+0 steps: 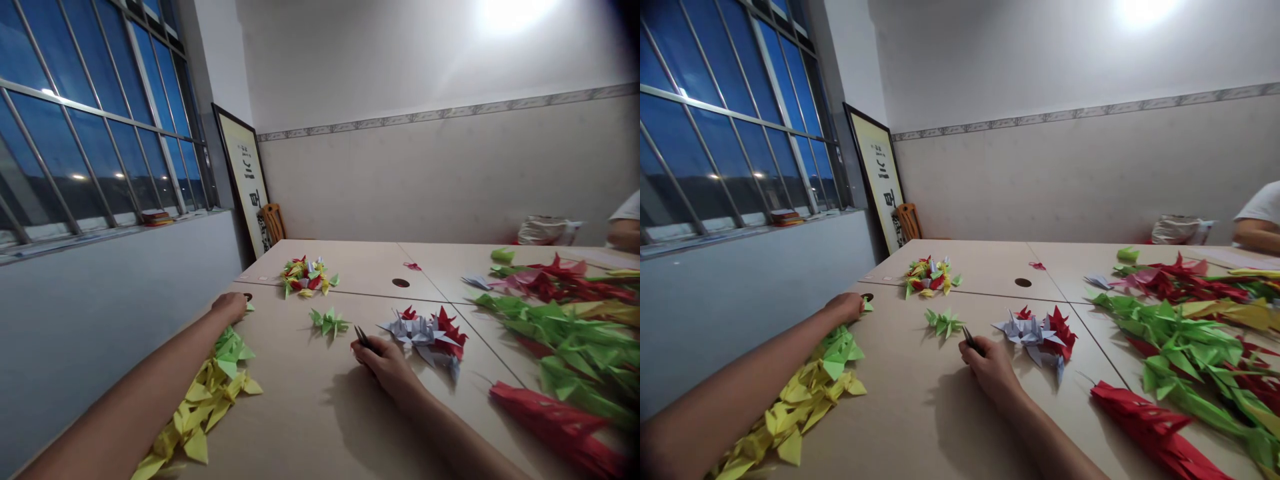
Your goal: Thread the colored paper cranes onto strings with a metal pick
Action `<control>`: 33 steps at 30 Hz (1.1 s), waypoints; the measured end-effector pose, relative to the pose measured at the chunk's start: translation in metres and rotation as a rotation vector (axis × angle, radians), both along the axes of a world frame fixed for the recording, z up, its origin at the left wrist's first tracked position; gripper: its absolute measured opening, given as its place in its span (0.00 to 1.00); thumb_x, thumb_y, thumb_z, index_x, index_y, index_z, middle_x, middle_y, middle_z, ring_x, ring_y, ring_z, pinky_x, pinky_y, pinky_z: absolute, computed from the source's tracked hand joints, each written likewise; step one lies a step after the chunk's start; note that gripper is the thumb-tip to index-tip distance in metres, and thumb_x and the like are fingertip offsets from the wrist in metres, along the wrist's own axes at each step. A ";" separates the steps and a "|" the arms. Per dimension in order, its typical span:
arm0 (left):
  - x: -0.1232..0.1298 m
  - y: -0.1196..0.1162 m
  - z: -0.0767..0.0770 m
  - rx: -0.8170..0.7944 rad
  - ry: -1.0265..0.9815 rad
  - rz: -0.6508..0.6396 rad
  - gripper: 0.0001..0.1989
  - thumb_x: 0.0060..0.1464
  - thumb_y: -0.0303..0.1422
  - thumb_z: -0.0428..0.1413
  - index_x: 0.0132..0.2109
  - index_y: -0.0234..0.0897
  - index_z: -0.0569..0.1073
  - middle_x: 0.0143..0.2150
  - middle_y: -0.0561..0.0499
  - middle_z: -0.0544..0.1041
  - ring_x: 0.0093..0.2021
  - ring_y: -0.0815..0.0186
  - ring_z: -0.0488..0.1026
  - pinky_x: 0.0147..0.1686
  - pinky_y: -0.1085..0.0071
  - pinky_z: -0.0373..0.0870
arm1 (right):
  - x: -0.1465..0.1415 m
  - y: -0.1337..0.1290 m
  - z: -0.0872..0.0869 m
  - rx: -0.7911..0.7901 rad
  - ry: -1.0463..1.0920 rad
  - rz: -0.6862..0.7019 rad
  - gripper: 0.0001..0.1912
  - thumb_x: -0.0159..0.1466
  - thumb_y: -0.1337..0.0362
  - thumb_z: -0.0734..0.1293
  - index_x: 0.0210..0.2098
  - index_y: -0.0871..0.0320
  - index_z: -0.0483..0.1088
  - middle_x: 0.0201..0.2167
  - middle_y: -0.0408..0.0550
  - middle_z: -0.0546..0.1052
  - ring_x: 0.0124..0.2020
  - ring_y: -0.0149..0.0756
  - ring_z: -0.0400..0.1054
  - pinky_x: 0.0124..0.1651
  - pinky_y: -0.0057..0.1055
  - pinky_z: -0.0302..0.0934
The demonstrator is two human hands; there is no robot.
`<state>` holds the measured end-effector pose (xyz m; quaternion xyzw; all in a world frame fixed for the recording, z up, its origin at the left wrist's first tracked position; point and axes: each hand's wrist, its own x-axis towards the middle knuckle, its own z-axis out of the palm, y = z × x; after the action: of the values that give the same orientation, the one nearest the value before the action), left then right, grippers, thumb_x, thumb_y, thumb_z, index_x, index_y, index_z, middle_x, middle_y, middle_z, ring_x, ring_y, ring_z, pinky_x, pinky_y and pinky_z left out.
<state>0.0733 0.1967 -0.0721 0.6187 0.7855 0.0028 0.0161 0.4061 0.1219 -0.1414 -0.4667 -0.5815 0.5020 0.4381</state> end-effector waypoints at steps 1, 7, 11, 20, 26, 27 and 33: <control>-0.001 0.000 0.002 -0.009 0.012 0.011 0.05 0.33 0.30 0.57 0.24 0.34 0.74 0.27 0.42 0.75 0.32 0.57 0.71 0.32 0.68 0.63 | 0.000 0.000 0.000 0.001 0.000 0.001 0.14 0.52 0.54 0.63 0.25 0.61 0.66 0.15 0.36 0.61 0.14 0.23 0.52 0.16 0.21 0.43; -0.009 -0.007 0.021 -0.012 0.027 -0.033 0.04 0.32 0.27 0.56 0.22 0.38 0.73 0.21 0.54 0.73 0.26 0.67 0.68 0.28 0.75 0.59 | -0.002 -0.001 0.002 0.025 0.000 -0.004 0.14 0.52 0.53 0.63 0.24 0.60 0.65 0.15 0.36 0.61 0.14 0.23 0.52 0.16 0.21 0.44; -0.007 -0.016 0.038 0.037 0.007 -0.078 0.02 0.33 0.26 0.54 0.19 0.37 0.71 0.18 0.54 0.71 0.24 0.67 0.67 0.26 0.75 0.58 | -0.001 -0.003 0.004 0.048 -0.007 -0.006 0.14 0.53 0.53 0.63 0.25 0.60 0.66 0.15 0.37 0.61 0.14 0.24 0.52 0.16 0.22 0.45; 0.117 -0.065 0.016 0.395 -0.372 -0.552 0.10 0.43 0.28 0.51 0.35 0.37 0.73 0.36 0.51 0.74 0.37 0.67 0.68 0.38 0.74 0.61 | -0.002 -0.009 0.010 0.174 -0.027 -0.011 0.21 0.58 0.49 0.57 0.27 0.61 0.68 0.21 0.43 0.68 0.17 0.26 0.57 0.19 0.22 0.51; 0.176 -0.083 -0.044 0.595 -0.542 -0.760 0.13 0.41 0.21 0.49 0.35 0.38 0.70 0.34 0.49 0.72 0.39 0.62 0.65 0.41 0.66 0.61 | -0.003 -0.016 0.016 0.293 -0.102 0.022 0.19 0.58 0.53 0.59 0.29 0.61 0.72 0.24 0.45 0.72 0.27 0.33 0.64 0.29 0.25 0.57; 0.177 -0.082 -0.049 0.609 -0.569 -0.738 0.12 0.42 0.21 0.49 0.35 0.38 0.69 0.34 0.49 0.71 0.39 0.62 0.65 0.41 0.65 0.61 | -0.003 -0.016 0.017 0.307 -0.118 0.027 0.18 0.58 0.54 0.59 0.30 0.61 0.72 0.25 0.46 0.73 0.28 0.34 0.65 0.31 0.25 0.57; 0.169 -0.076 -0.054 0.650 -0.598 -0.724 0.14 0.42 0.20 0.49 0.38 0.37 0.68 0.36 0.49 0.71 0.40 0.61 0.64 0.43 0.63 0.61 | -0.005 -0.014 0.013 0.339 -0.201 0.032 0.16 0.59 0.57 0.59 0.34 0.61 0.73 0.27 0.48 0.75 0.29 0.36 0.65 0.32 0.27 0.58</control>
<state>0.2423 0.1204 -0.1259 0.7939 0.4434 0.4135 0.0467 0.4008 0.1077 -0.1280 -0.4245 -0.7060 0.3548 0.4421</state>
